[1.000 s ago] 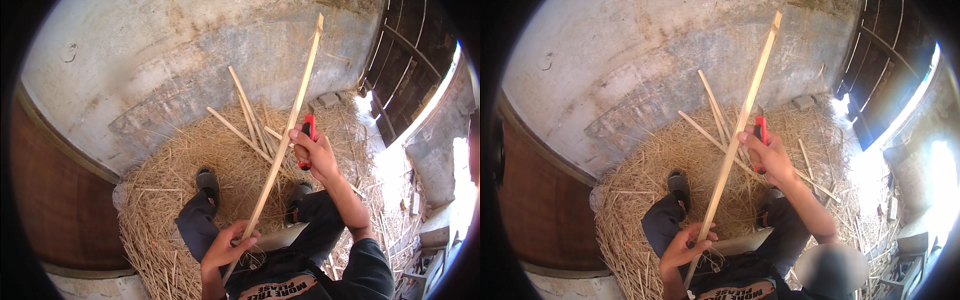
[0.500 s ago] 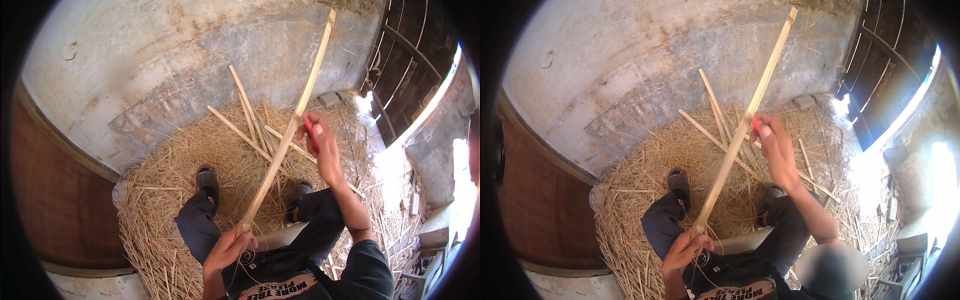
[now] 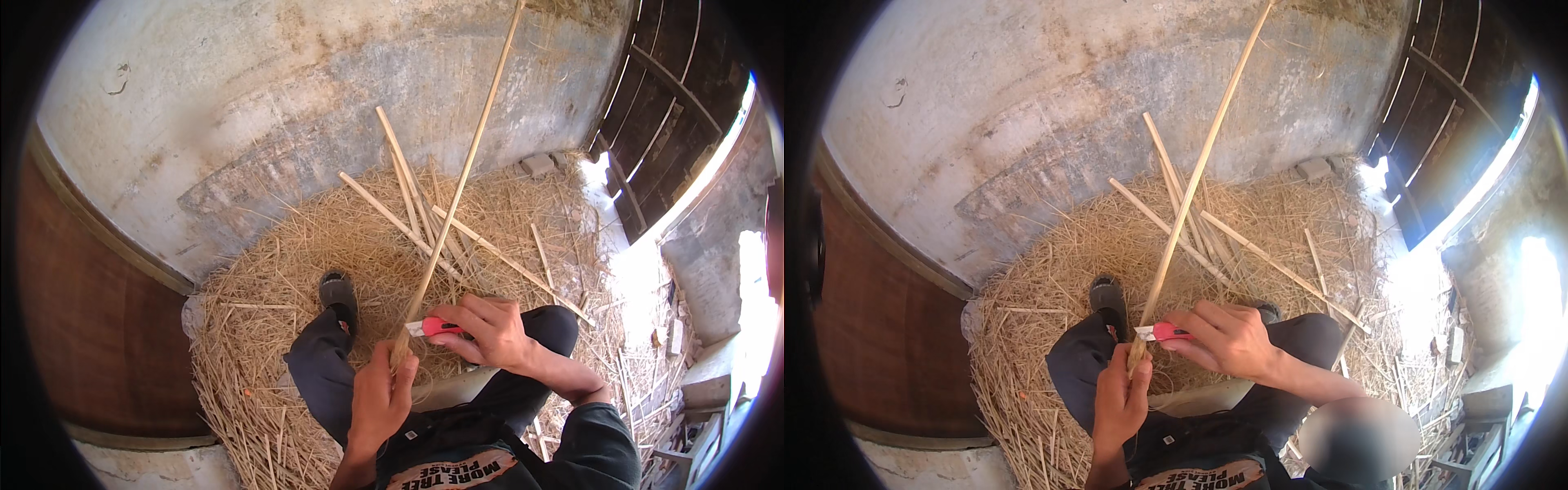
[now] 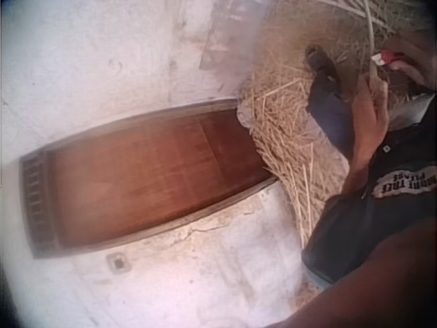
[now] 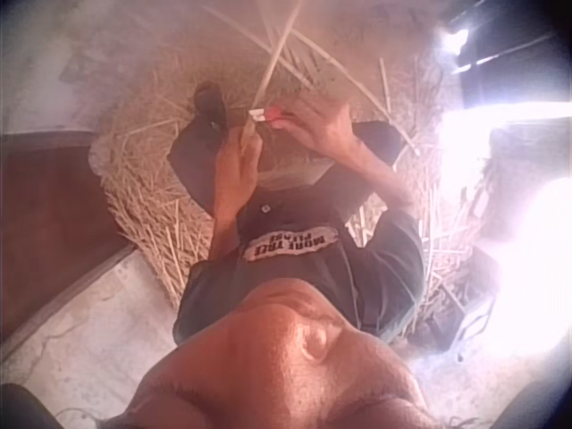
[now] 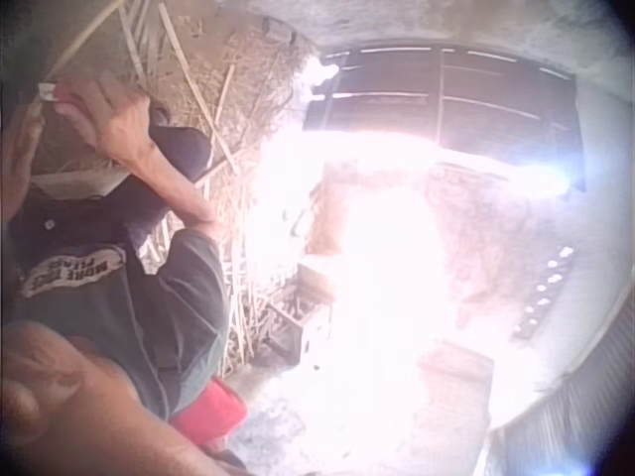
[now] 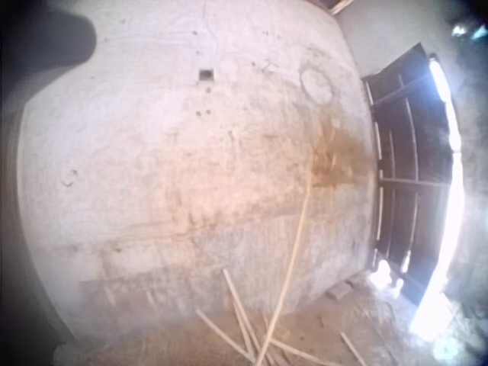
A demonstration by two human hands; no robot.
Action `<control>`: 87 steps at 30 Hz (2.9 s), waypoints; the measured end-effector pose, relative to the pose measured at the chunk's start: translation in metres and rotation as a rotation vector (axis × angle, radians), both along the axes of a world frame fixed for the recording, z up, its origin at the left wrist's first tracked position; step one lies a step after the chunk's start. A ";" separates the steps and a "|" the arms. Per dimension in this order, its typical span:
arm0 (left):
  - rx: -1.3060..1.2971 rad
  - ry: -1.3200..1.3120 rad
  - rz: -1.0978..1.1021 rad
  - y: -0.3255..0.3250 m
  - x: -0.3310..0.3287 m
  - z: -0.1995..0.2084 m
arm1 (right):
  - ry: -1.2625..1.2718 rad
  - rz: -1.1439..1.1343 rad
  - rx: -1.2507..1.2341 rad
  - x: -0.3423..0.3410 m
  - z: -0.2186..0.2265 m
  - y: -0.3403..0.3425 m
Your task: The person sits on a straw-covered floor and uses a red utility knife to shave thin strips from a long bamboo pole. They hold the pole with their left hand and scrape the blade along its length with their right hand, producing wood shavings that fall onto the straw.
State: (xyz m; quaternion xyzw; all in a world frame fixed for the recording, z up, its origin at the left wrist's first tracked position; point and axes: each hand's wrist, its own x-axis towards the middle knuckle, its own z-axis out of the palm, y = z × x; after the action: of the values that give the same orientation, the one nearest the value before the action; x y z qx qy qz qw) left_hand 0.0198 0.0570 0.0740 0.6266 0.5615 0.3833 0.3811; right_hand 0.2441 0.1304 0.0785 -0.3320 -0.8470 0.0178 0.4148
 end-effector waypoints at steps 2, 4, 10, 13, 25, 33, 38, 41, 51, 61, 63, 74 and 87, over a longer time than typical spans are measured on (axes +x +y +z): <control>0.005 0.043 0.009 -0.002 0.002 0.002 | -0.009 0.005 0.002 -0.002 -0.002 0.001; 0.026 0.073 0.021 -0.002 0.003 0.003 | 0.010 0.014 0.003 -0.002 -0.002 0.000; 0.095 0.150 0.085 -0.005 0.012 0.004 | -0.011 -0.001 0.030 -0.007 0.002 -0.004; 0.096 0.174 0.115 -0.007 0.014 0.007 | -0.009 -0.004 0.039 -0.008 0.005 -0.005; 0.066 0.243 0.124 -0.016 0.014 -0.001 | 0.027 -0.153 0.028 0.005 0.014 0.007; 0.055 0.249 0.121 -0.020 0.014 -0.004 | 0.009 -0.148 0.043 0.011 0.021 0.014; 0.124 0.250 0.127 -0.021 0.013 -0.007 | 0.000 -0.158 0.057 0.014 0.021 0.019; 0.080 0.273 0.127 -0.023 0.011 -0.007 | -0.004 -0.142 0.053 0.014 0.023 0.020; -0.035 0.313 0.110 -0.039 0.004 -0.018 | 0.189 -0.262 -0.033 0.034 0.025 0.056; -0.140 0.390 0.102 -0.054 -0.005 -0.043 | 0.151 -0.424 -0.098 0.073 0.016 0.118; -0.160 0.401 0.102 -0.057 -0.008 -0.042 | 0.155 -0.509 -0.235 0.077 0.019 0.125; -0.189 0.435 0.033 -0.094 -0.019 -0.054 | 0.176 -0.835 -0.065 0.184 0.008 0.212; -0.282 0.174 0.042 -0.060 -0.023 -0.041 | 0.739 -0.222 -0.812 0.157 0.003 0.150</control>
State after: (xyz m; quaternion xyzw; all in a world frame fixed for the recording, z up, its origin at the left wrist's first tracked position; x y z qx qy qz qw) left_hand -0.0030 -0.0032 0.0335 0.5860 0.6535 0.2527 0.4072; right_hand 0.4006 0.2803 0.0819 -0.5241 -0.5305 0.4139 0.5221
